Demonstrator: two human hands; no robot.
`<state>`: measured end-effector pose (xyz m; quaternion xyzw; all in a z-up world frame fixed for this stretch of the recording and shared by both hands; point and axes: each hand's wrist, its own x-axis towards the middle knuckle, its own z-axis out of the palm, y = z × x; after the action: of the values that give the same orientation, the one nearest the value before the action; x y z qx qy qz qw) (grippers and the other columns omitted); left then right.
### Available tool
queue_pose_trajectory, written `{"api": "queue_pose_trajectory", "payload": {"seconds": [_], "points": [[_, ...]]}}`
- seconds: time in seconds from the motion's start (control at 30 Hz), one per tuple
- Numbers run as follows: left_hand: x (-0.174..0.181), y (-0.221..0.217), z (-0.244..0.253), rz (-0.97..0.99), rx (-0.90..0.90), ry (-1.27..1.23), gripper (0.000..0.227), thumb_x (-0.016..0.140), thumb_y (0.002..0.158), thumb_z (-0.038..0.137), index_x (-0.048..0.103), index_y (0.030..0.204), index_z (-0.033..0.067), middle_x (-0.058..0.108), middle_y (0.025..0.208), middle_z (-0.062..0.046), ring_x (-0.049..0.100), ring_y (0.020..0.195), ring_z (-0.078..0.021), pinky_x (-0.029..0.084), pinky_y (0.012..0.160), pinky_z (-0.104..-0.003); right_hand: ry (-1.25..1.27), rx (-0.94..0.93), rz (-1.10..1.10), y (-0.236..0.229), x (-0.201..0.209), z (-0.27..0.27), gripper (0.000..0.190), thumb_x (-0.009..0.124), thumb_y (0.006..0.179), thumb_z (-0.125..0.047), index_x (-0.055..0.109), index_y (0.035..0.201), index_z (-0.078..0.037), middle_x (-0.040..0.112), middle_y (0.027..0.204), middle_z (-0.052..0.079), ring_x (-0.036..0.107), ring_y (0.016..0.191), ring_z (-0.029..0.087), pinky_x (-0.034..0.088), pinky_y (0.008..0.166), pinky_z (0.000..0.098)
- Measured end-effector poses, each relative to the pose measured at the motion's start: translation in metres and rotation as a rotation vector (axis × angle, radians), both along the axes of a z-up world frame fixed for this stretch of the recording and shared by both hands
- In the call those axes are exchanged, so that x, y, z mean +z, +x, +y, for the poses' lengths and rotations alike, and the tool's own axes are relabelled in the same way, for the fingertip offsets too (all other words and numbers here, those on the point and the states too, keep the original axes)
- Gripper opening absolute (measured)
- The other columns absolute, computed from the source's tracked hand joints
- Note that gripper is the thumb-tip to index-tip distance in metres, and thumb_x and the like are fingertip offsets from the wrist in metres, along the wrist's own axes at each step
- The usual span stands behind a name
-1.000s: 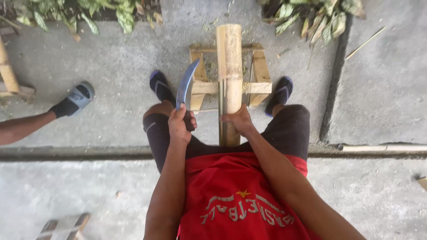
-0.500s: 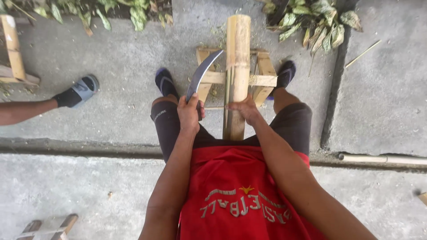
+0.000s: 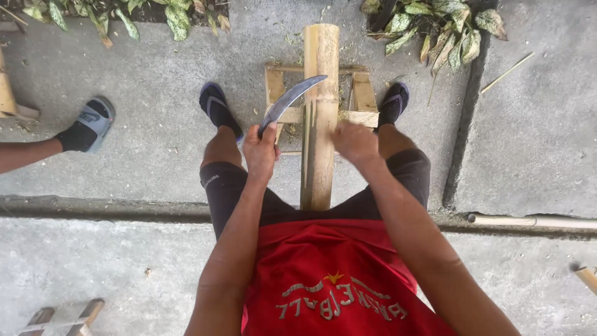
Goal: Shave a bamboo pole using a curved blade tool to smooth the surface.
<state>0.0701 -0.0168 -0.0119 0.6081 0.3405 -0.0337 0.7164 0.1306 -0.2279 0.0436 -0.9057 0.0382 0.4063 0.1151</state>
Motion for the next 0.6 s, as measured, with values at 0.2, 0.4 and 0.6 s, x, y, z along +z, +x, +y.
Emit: {"api": "queue_pose_trajectory", "payload": {"seconds": [0.2, 0.4, 0.6], "points": [[0.023, 0.084, -0.008, -0.112, -0.292, 0.309, 0.026, 0.075, 0.094, 0.029, 0.064, 0.09, 0.0053, 0.058, 0.065, -0.001, 0.056, 0.052, -0.0115, 0.045, 0.045, -0.03, 0.119, 0.404, -1.334, 0.108, -0.015, -0.029, 0.028, 0.071, 0.092, -0.018, 0.069, 0.119, -0.013, 0.07, 0.106, 0.007, 0.069, 0.094, 0.021, 0.061, 0.083, 0.0312], [-0.001, 0.168, 0.0, -0.182, -0.658, 0.765, 0.023, 0.066, 0.102, 0.034, 0.066, 0.096, 0.0124, 0.061, 0.067, 0.001, 0.057, 0.056, -0.0121, 0.044, 0.049, -0.031, 0.36, 0.02, -0.476, 0.16, -0.027, -0.035, 0.017, 0.058, 0.105, -0.02, 0.071, 0.116, -0.019, 0.067, 0.102, 0.006, 0.065, 0.083, 0.017, 0.062, 0.077, 0.027], [-0.015, 0.215, -0.001, -0.068, -0.781, 0.748, 0.021, 0.059, 0.105, 0.037, 0.06, 0.104, 0.0158, 0.06, 0.067, 0.001, 0.054, 0.053, -0.0111, 0.047, 0.047, -0.034, 0.488, -0.033, -0.634, 0.187, -0.074, -0.044, 0.013, 0.065, 0.102, -0.017, 0.075, 0.111, -0.017, 0.071, 0.098, 0.005, 0.066, 0.082, 0.014, 0.06, 0.079, 0.0275]]}}
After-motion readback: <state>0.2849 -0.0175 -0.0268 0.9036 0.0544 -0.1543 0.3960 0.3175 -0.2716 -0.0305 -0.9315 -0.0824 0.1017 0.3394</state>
